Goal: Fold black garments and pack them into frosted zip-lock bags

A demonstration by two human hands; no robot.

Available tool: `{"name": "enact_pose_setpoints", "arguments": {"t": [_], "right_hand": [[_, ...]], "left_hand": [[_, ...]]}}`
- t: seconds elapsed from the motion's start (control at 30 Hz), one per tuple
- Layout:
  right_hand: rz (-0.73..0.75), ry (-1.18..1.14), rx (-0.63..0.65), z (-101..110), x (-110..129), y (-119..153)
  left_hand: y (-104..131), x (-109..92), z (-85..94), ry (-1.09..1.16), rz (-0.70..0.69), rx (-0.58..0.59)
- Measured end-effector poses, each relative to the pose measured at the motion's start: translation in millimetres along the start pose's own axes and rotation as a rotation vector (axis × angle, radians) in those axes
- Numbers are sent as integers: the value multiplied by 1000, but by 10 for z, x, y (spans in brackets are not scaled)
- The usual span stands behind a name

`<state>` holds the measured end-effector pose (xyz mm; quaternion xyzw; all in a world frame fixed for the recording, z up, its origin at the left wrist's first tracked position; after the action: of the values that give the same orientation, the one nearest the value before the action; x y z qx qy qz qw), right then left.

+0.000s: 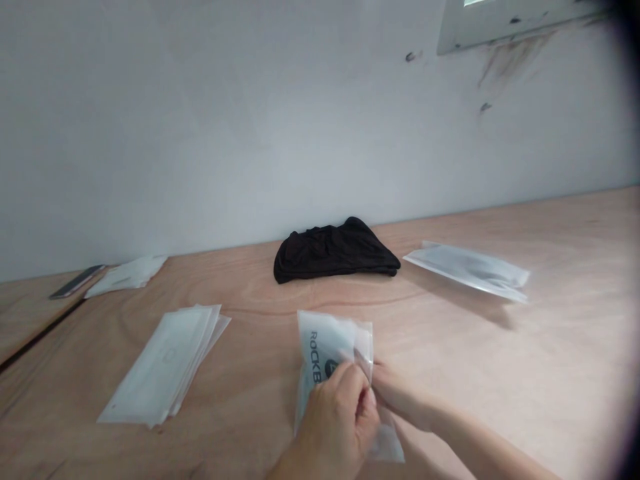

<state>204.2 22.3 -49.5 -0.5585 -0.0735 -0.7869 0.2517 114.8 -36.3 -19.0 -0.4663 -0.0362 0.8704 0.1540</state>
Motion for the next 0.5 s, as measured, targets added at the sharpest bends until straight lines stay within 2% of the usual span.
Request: {"name": "enact_pose_setpoints", "arguments": {"t": [0.07, 0.17, 0.23, 0.33, 0.37, 0.43, 0.5], "right_hand": [[-22, 51, 118, 134, -69, 12], [-173, 103, 154, 312, -288, 175], [-223, -18, 178, 296, -403, 330], [-135, -145, 288, 156, -416, 499], [-115, -132, 292, 146, -397, 521], [-80, -5, 198, 236, -312, 508], [60, 209, 86, 386, -99, 459]], "left_hand": [[97, 122, 43, 11, 7, 37], [284, 271, -46, -110, -122, 105], [377, 339, -177, -262, -228, 109], [414, 347, -318, -404, -370, 22], [408, 315, -324, -421, -427, -24], [380, 232, -283, -427, -518, -83], [341, 134, -176, -395, -563, -107]]}}
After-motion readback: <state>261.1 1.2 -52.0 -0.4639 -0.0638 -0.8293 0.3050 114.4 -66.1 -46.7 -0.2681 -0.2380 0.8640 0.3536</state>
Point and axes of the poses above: each hand's wrist, its own y-axis away from the middle knuckle, its own z-axis out of the back of the hand, x = y × z, the point moved 5 cm from there along -y, towards the middle knuckle, and after that the axes turned 14 degrees about y, right-handed, at the moved point
